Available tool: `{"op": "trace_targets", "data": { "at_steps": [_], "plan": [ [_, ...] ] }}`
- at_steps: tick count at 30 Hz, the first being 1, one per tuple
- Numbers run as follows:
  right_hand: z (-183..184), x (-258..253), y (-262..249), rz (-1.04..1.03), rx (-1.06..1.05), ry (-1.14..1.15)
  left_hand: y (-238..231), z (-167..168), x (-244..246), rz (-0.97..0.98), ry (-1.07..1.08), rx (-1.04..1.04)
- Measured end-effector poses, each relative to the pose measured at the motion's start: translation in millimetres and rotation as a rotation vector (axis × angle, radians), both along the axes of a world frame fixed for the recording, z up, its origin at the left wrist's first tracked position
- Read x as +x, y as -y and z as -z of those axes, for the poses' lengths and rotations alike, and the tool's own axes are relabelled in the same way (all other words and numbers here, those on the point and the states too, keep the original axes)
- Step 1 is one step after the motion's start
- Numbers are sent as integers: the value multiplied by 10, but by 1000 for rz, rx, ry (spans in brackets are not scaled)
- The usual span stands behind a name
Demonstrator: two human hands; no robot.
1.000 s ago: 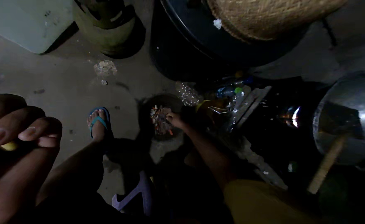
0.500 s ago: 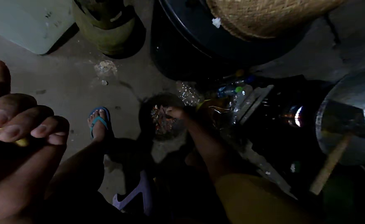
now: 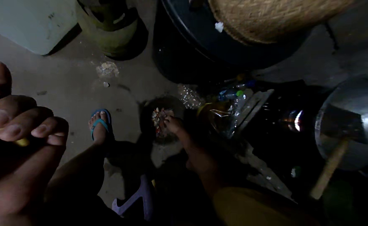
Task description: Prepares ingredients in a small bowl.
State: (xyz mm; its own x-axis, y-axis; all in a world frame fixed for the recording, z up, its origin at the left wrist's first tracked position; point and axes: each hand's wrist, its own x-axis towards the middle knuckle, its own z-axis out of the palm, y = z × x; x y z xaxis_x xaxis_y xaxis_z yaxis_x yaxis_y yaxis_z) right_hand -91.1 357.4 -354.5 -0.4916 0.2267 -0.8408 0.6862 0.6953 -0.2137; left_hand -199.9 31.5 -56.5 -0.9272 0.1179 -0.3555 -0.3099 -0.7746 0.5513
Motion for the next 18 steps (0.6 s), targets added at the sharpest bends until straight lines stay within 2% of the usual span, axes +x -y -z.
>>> {"op": "trace_targets", "data": {
  "at_steps": [3, 6, 8, 12, 14, 16, 18],
  "plan": [
    [-178, 299, -16, -98, 50, 69, 141, 59, 5, -25, -36, 28],
    [-78, 648, 221, -131, 198, 98, 75, 24, 73, -74, -20, 30],
    [-31, 492, 277, -170, 215, 89, -50, -71, 83, -46, -3, -25],
    [-159, -260, -110, -84, -85, 72, -51, -46, 86, -7, 4, 26],
    [-119, -511, -298, 0, -141, 36, -37, -69, 87, -27, -9, -5],
    [-35, -395, -277, 130, -42, -67, -37, -80, 84, -35, -18, -20],
    [47, -94, -26, 165, 59, -100, -42, -94, 47, -49, 3, -40]
  ]
}}
